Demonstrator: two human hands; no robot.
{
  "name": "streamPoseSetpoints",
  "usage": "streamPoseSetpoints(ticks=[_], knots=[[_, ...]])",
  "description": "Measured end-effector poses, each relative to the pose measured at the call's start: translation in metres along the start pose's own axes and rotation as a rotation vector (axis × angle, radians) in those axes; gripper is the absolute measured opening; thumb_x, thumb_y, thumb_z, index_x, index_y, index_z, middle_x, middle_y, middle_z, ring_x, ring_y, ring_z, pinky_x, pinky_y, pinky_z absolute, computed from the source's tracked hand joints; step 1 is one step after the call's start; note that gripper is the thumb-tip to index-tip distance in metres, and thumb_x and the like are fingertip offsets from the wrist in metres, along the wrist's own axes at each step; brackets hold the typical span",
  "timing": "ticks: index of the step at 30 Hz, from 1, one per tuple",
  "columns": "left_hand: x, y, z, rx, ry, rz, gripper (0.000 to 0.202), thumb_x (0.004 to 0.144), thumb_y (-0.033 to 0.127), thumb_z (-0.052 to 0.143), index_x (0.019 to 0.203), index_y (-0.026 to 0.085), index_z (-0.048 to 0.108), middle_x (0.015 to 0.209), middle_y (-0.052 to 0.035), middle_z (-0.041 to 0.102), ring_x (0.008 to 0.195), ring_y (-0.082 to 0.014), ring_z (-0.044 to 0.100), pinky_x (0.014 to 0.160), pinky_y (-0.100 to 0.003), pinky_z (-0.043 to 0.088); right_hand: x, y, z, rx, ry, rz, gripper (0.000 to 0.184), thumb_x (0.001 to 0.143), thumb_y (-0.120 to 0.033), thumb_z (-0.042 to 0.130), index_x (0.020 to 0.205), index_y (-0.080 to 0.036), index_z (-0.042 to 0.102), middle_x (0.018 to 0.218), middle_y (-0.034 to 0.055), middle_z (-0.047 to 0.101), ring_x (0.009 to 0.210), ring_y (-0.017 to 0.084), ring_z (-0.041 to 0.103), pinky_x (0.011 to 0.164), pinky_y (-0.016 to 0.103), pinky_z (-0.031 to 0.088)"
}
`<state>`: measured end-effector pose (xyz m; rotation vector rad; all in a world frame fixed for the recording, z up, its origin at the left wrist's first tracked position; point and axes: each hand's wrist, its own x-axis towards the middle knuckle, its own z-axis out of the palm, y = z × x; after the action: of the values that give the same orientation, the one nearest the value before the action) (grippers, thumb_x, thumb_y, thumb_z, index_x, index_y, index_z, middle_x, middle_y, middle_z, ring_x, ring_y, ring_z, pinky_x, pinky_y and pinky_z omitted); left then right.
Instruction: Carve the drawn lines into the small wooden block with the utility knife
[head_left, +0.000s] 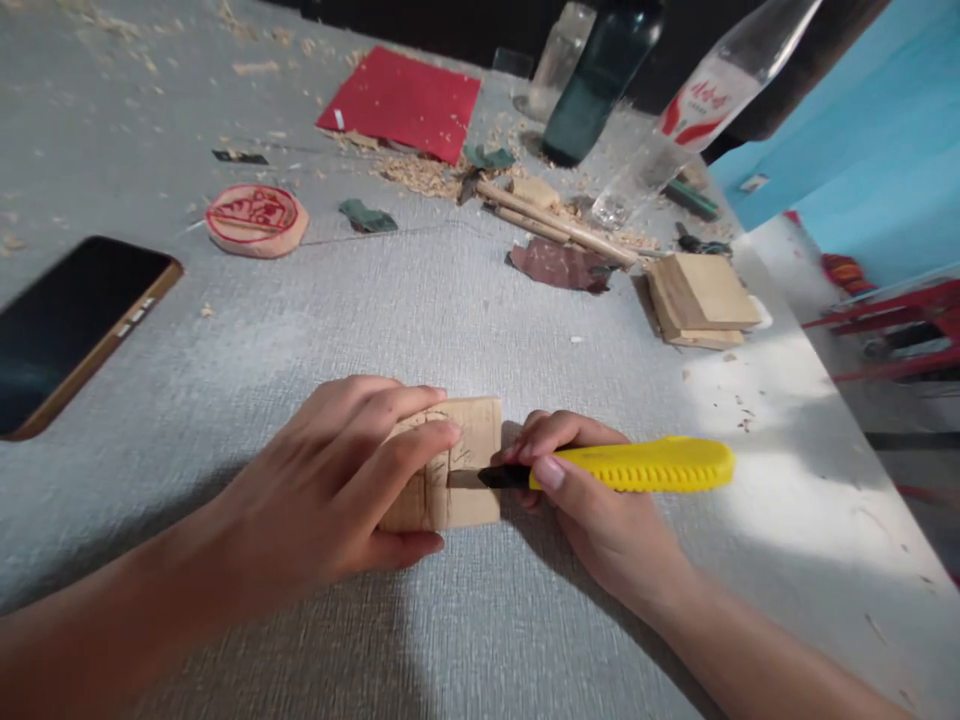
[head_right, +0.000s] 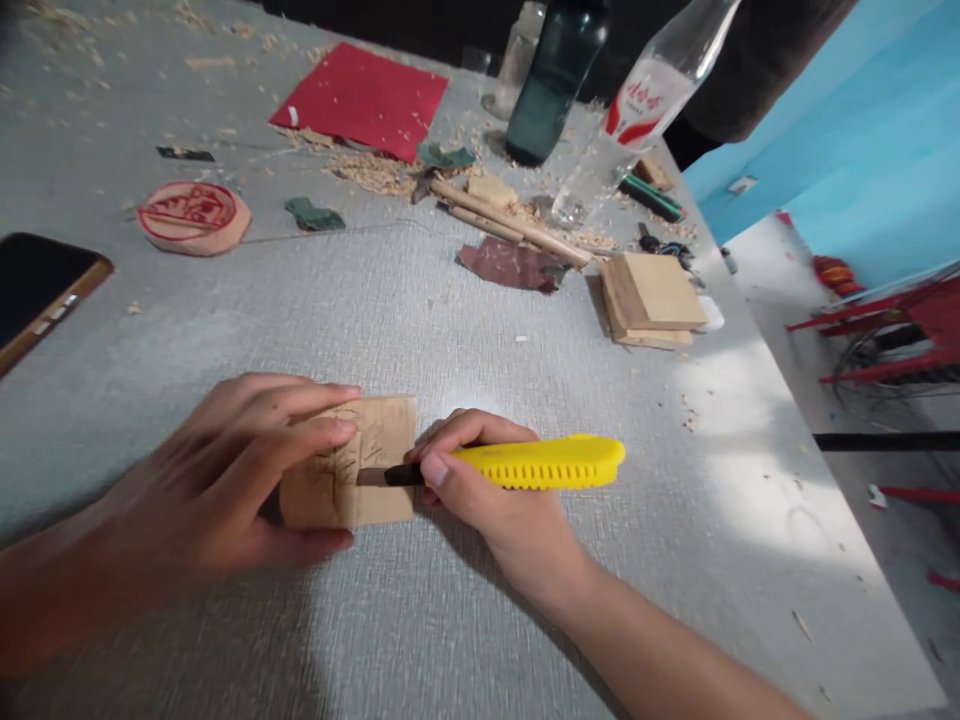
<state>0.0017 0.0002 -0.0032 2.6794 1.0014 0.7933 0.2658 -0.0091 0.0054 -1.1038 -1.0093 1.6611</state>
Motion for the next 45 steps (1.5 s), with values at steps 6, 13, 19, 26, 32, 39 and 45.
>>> streamPoseSetpoints(ticks=[6,13,19,26,32,39,45], knots=[[0.003,0.004,-0.008,-0.002,-0.017,0.014,0.057,0.093,0.037,0.081,0.138,0.019,0.052,0.147,-0.0181,0.066,0.129,-0.0366,0.064,0.101,-0.055,0.056,0.003,-0.006,0.0,0.069,0.065,0.013,0.022,0.085,-0.034,0.092,0.071,-0.023,0.08,0.076,0.0019,0.074,0.059,0.009,0.059,0.052,0.02,0.049],[0.002,-0.001,-0.001,-0.023,-0.018,-0.004,0.073,0.084,0.042,0.091,0.141,0.022,0.05,0.148,-0.016,0.064,0.126,-0.036,0.062,0.1,-0.053,0.054,0.002,-0.002,0.001,0.004,0.035,-0.031,0.021,0.084,-0.037,0.092,0.073,-0.024,0.08,0.077,0.0012,0.074,0.063,0.01,0.062,0.054,0.021,0.047],[0.007,-0.004,-0.003,-0.007,-0.088,-0.02,0.083,0.08,0.059,0.092,0.143,0.025,0.05,0.148,-0.011,0.064,0.124,-0.0336,0.061,0.1,-0.048,0.051,0.004,-0.003,0.002,0.052,0.173,-0.009,0.027,0.075,-0.036,0.095,0.066,-0.021,0.075,0.068,0.0001,0.07,0.058,0.01,0.058,0.054,0.022,0.045],[0.011,0.001,-0.007,0.07,-0.058,0.022,0.081,0.082,0.056,0.091,0.141,0.021,0.049,0.141,-0.0135,0.066,0.12,-0.0334,0.062,0.1,-0.048,0.048,0.003,0.002,0.003,0.022,0.071,-0.077,0.025,0.079,-0.037,0.093,0.072,-0.022,0.075,0.071,-0.0007,0.071,0.064,0.01,0.059,0.064,0.024,0.044],[0.011,-0.001,-0.008,0.086,-0.037,0.025,0.079,0.082,0.055,0.09,0.141,0.02,0.05,0.14,-0.0139,0.067,0.12,-0.0336,0.063,0.099,-0.048,0.047,0.003,0.001,0.003,-0.019,0.034,-0.129,0.023,0.079,-0.037,0.091,0.073,-0.021,0.076,0.073,0.0008,0.072,0.068,0.012,0.06,0.067,0.026,0.043],[0.011,0.002,-0.01,0.118,-0.061,0.039,0.074,0.087,0.057,0.086,0.141,0.02,0.05,0.144,-0.0143,0.065,0.124,-0.0339,0.061,0.102,-0.048,0.047,0.005,0.0,0.006,0.103,0.184,-0.134,0.025,0.075,-0.031,0.087,0.061,-0.02,0.069,0.067,0.0,0.066,0.059,0.011,0.054,0.058,0.027,0.039],[0.008,0.0,-0.009,0.112,-0.063,0.029,0.072,0.089,0.057,0.083,0.141,0.021,0.051,0.146,-0.0149,0.064,0.125,-0.0345,0.06,0.103,-0.05,0.047,0.004,0.0,0.007,0.108,0.241,-0.151,0.022,0.075,-0.028,0.083,0.061,-0.02,0.068,0.065,-0.0003,0.066,0.057,0.01,0.052,0.055,0.026,0.037]])
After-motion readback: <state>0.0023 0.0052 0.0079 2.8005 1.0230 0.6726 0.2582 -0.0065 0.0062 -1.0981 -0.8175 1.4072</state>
